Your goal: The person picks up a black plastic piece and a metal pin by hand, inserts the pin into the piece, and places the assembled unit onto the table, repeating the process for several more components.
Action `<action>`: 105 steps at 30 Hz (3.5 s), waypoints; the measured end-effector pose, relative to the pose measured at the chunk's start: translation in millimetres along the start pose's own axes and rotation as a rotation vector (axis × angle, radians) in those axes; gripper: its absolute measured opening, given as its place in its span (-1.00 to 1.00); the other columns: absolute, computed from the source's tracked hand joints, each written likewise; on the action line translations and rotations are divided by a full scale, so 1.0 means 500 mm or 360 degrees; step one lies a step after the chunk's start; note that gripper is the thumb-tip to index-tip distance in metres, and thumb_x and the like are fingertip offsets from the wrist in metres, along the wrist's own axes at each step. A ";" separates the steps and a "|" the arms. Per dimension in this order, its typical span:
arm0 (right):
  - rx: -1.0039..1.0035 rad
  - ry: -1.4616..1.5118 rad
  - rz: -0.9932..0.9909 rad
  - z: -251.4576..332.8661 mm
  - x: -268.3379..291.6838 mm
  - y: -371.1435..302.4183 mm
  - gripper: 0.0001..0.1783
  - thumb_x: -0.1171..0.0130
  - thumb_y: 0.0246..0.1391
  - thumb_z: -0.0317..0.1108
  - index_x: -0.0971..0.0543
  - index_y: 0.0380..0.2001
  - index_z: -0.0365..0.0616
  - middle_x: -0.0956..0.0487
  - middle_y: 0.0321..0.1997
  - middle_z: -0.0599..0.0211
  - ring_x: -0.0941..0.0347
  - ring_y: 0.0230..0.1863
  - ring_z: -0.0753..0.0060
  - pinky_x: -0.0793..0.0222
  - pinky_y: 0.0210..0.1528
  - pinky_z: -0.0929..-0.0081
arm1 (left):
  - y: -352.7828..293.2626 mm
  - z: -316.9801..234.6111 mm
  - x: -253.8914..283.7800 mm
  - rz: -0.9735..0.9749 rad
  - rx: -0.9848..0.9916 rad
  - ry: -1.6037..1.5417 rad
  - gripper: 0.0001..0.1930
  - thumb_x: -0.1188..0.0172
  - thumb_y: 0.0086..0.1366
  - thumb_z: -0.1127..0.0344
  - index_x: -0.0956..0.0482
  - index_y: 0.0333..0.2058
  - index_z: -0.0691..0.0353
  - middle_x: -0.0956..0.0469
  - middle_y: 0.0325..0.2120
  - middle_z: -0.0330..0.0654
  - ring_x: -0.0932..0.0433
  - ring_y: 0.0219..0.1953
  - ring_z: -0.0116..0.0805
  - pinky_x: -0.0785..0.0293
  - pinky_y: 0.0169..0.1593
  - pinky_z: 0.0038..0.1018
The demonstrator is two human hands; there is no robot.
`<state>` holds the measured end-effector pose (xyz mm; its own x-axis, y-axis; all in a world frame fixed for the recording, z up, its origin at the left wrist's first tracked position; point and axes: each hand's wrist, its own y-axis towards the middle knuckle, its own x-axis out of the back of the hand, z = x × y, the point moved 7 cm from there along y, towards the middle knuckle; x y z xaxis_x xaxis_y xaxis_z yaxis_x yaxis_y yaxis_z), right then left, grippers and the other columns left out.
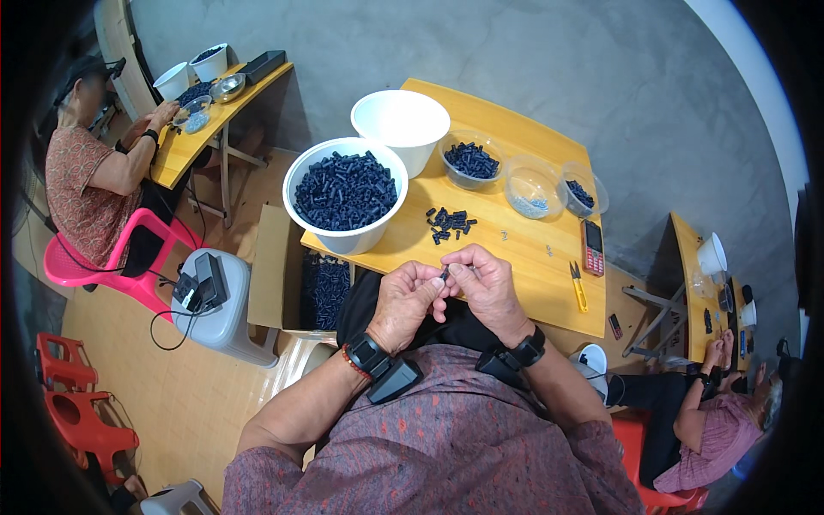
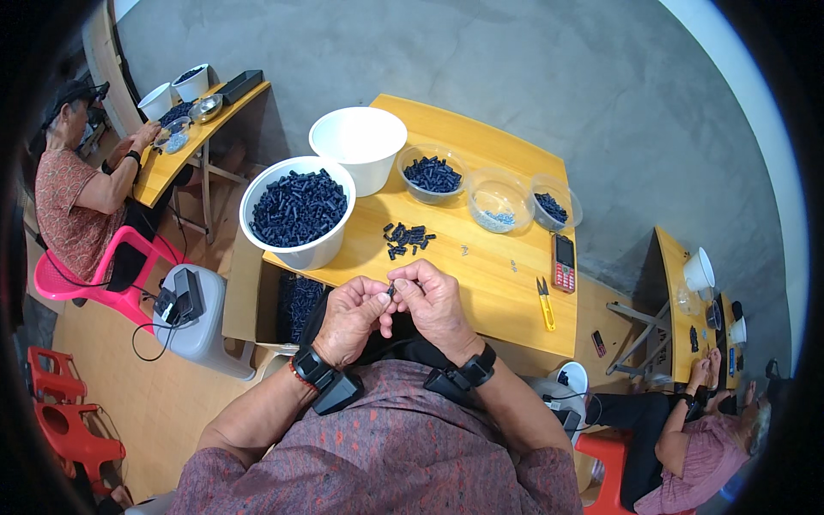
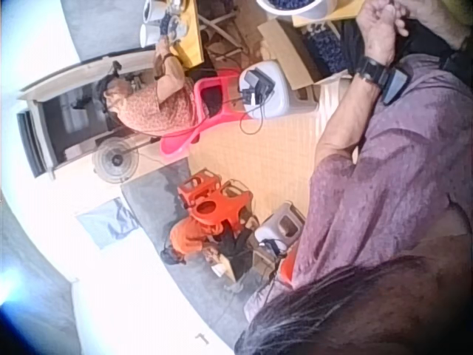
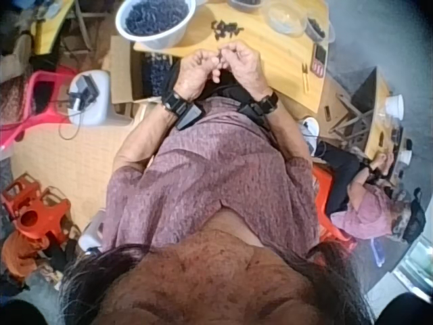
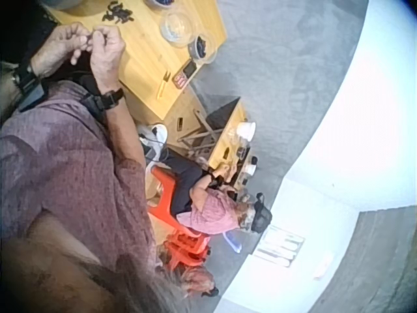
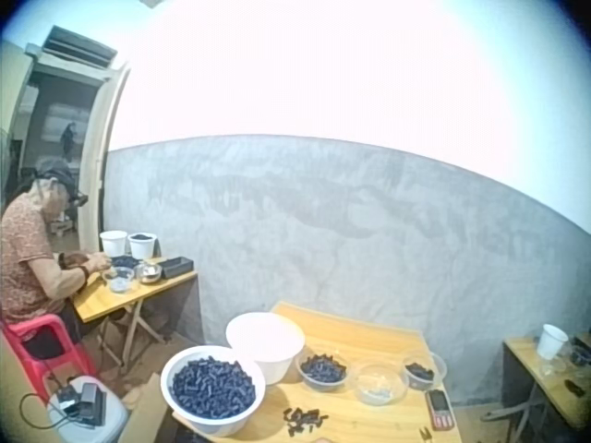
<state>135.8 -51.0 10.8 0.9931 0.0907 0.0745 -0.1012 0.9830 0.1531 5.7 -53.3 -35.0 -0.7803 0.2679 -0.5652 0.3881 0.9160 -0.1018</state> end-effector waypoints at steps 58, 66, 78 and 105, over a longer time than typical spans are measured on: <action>-0.0076 0.0135 0.0161 0.004 0.009 -0.008 -0.67 -0.20 0.18 -0.55 -0.54 0.03 -0.35 -0.55 -0.27 0.36 -0.55 -0.30 0.63 -0.52 -0.26 0.64 | 0.003 0.019 0.013 -0.0006 0.0169 -0.0228 -0.90 -0.18 0.36 0.39 -0.58 -0.29 0.31 -0.60 -0.41 -0.18 -0.51 -0.52 -0.48 -0.48 -0.46 -0.54; 0.0366 -0.0794 0.0237 0.062 -0.016 -0.020 -0.64 -0.36 0.00 -0.52 -0.56 -0.09 -0.32 -0.53 -0.36 0.28 -0.55 -0.39 0.50 -0.50 -0.32 0.58 | 0.001 0.016 0.013 0.0013 0.0184 -0.0207 -0.90 -0.18 0.35 0.38 -0.59 -0.30 0.29 -0.63 -0.37 -0.16 -0.58 -0.40 -0.45 -0.53 -0.34 -0.52; 0.0655 -0.1146 0.0195 0.064 -0.039 -0.029 -0.82 -0.29 -0.03 -0.48 -0.57 -0.32 -0.27 -0.48 -0.49 0.15 -0.49 -0.50 0.16 -0.42 -0.44 0.34 | -0.004 0.020 0.017 -0.0013 0.0224 -0.0128 -0.90 -0.16 0.36 0.43 -0.58 -0.33 0.34 -0.61 -0.41 -0.14 -0.60 -0.42 -0.39 -0.61 -0.27 -0.44; 0.0424 -0.1254 -0.0022 -0.007 0.007 0.107 -0.87 -0.20 0.06 -0.43 -0.53 -0.42 -0.30 -0.58 -0.34 -0.04 -0.55 -0.26 -0.13 -0.47 -0.20 0.09 | -0.043 -0.015 0.168 -0.1291 -0.0236 -0.0346 -0.76 0.05 0.43 0.09 -0.38 -0.38 0.08 -0.34 -0.58 -0.34 -0.33 -0.57 -0.46 -0.32 -0.48 -0.42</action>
<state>134.2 2.3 15.7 0.6721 -0.1566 0.7237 -0.1984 0.9036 0.3798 -72.1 -48.4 -74.1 -0.6716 -0.5377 -0.5096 -0.3304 0.8331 -0.4436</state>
